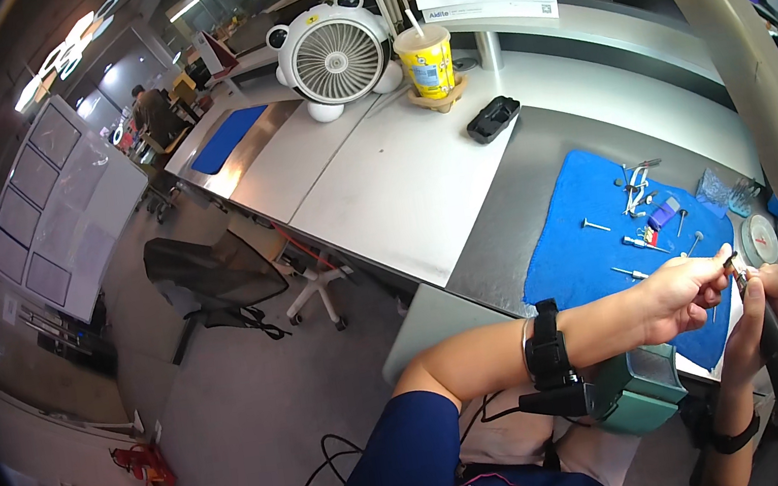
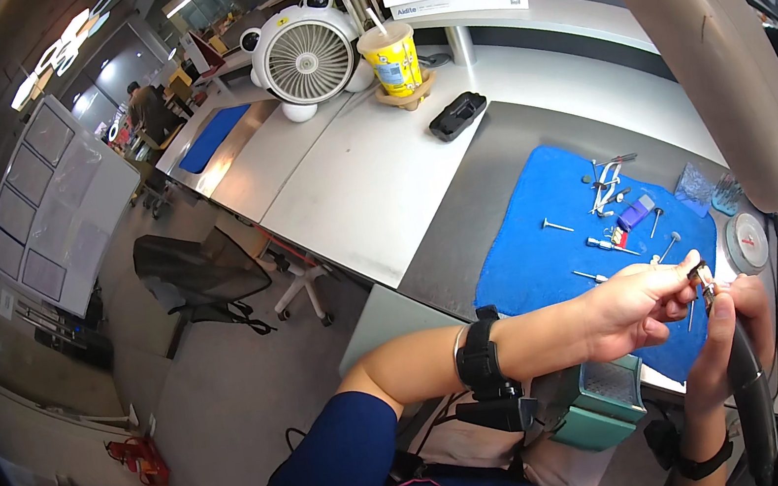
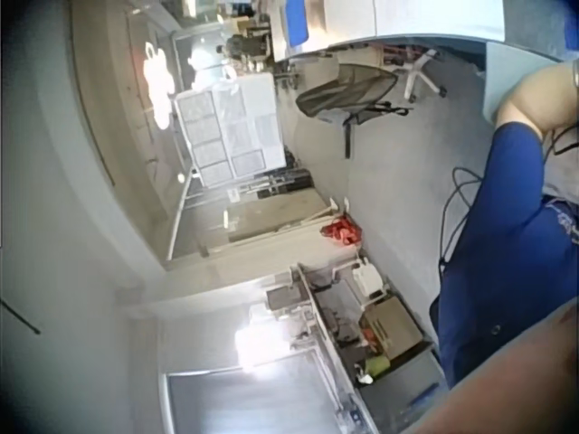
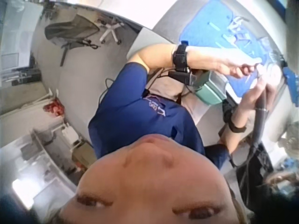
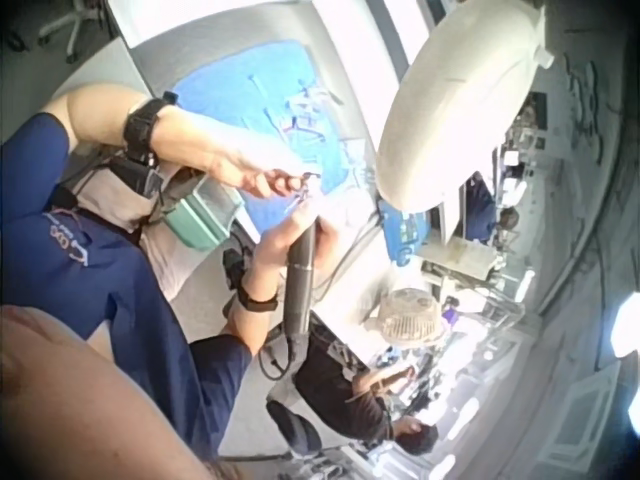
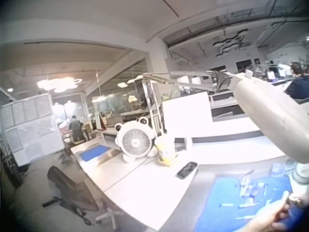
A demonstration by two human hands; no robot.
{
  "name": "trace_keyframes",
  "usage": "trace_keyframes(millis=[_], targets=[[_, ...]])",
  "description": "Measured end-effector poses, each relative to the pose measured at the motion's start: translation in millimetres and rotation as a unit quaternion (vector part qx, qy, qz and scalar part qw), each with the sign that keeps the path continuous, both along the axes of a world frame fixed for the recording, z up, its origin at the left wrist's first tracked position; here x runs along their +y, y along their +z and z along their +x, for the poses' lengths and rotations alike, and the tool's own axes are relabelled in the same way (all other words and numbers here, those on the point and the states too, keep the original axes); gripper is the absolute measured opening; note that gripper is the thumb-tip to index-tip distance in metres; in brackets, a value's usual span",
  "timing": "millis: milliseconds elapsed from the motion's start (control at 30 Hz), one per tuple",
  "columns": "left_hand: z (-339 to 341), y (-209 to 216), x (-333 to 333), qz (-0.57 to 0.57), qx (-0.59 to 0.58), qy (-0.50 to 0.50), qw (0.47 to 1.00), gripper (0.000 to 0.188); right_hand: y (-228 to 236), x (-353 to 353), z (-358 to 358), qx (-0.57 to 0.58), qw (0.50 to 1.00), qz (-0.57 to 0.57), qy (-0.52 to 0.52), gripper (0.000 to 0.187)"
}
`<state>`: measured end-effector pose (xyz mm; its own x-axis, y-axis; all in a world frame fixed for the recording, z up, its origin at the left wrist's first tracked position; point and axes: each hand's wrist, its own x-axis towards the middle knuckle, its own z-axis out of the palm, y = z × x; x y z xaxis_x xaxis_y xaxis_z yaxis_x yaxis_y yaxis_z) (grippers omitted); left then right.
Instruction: The recorder uses a hand-held rotary tool to grind and shape a dental appliance.
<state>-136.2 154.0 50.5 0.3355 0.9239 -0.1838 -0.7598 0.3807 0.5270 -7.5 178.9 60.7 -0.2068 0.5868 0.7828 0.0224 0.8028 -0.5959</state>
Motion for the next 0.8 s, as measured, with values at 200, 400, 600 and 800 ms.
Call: trace_keyframes(millis=[200, 400, 600, 800], targets=[[3.2, -4.2, 1.9, 0.009, -0.006, -0.019, 1.000, 0.027, 8.0, -8.2, 1.5, 0.005, 0.999, -0.033, 0.017, 0.010], [-2.0, -8.0, -3.4, 0.010, -0.021, -0.029, 0.999, 0.025, 12.1, -11.7, -4.4, 0.014, 0.999, -0.013, 0.027, 0.006], [-2.1, 4.4, -8.4, 0.000, -0.037, -0.020, 0.999, 0.025, 19.7, -8.7, 1.7, 0.037, 0.998, -0.031, 0.039, 0.007], [-8.4, 2.4, -8.2, 0.014, -0.081, -0.064, 0.995, 0.020, 19.2, -5.1, 5.5, 0.053, 0.995, -0.033, 0.082, 0.004]])
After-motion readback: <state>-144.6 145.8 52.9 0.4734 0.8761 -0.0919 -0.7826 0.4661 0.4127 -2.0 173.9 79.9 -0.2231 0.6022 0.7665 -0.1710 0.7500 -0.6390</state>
